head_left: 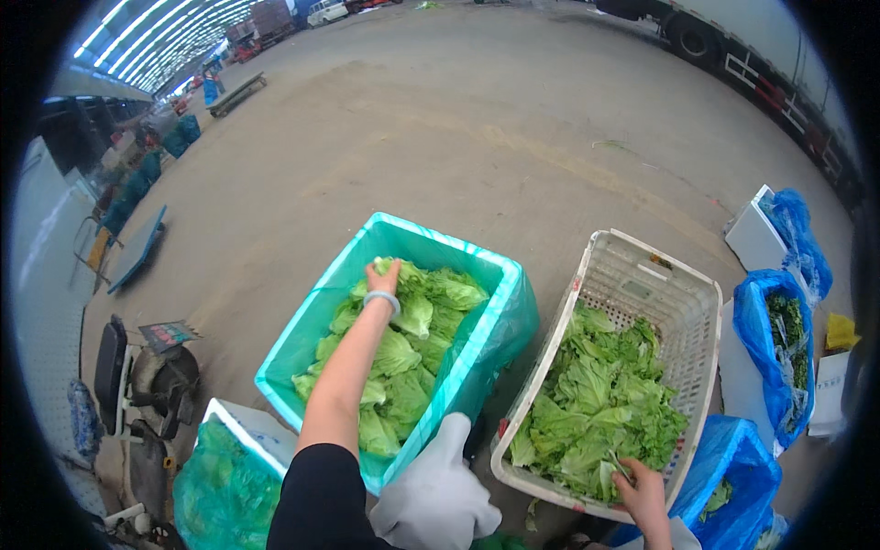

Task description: The person sits on the floor and trims lettuce leaves using a knife, removing outer leaves and cutting the base. Trimmed lettuce is placed into a white basket, and discarded parts are placed into a blue-lined bin. The person handles multiple lettuce heads one at a time.

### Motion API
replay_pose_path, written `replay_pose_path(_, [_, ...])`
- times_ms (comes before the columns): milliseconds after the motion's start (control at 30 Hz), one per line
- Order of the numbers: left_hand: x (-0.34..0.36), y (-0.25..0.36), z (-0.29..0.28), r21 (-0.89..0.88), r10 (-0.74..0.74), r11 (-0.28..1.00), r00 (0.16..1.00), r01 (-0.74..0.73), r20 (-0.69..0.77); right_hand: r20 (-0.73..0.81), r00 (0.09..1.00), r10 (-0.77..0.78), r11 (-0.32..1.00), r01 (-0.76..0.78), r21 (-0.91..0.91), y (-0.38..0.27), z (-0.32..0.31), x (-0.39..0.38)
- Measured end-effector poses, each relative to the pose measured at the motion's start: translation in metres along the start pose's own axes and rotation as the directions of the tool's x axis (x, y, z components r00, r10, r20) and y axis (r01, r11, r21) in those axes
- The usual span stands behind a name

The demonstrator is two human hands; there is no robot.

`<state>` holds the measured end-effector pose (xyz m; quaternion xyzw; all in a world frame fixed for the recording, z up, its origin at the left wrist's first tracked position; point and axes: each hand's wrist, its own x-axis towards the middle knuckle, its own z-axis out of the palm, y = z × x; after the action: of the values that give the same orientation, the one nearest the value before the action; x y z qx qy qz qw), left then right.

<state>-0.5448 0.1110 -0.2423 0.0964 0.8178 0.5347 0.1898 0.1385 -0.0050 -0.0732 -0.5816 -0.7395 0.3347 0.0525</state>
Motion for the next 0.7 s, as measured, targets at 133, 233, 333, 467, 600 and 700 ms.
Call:
replay_pose_path(133, [-0.001,0.019,0.096,0.446,-0.043,0.894,0.999,0.045,-0.014,-0.004,1.0,0.001,0.991,-0.001,-0.135,0.019,0.012,-0.006])
replay_pose_path(233, [0.011,-0.005,0.082,0.785,0.081,0.591,0.982,-0.184,0.169,0.061,0.996,-0.06,0.996,0.064,-0.068,-0.002,0.01,0.003])
replay_pose_path(333, [0.002,-0.017,0.082,0.893,0.112,0.382,0.971,-0.24,0.213,0.082,0.993,-0.084,0.995,0.088,-0.041,-0.007,0.011,0.006])
replay_pose_path(467, [-0.033,0.03,0.08,0.784,0.254,0.476,0.916,-0.399,0.312,0.08,0.95,0.301,0.862,-0.306,0.404,-0.035,0.003,0.002])
replay_pose_path(600, [-0.106,0.035,0.042,0.276,0.683,0.213,0.345,-0.937,0.644,0.014,1.0,0.0,0.998,-0.001,0.059,-0.028,-0.007,0.004])
replay_pose_path(700, [-0.263,0.124,0.034,-0.187,0.551,0.416,0.083,-0.89,0.831,-0.18,0.983,-0.039,0.995,0.022,-0.097,-0.03,-0.003,-0.006])
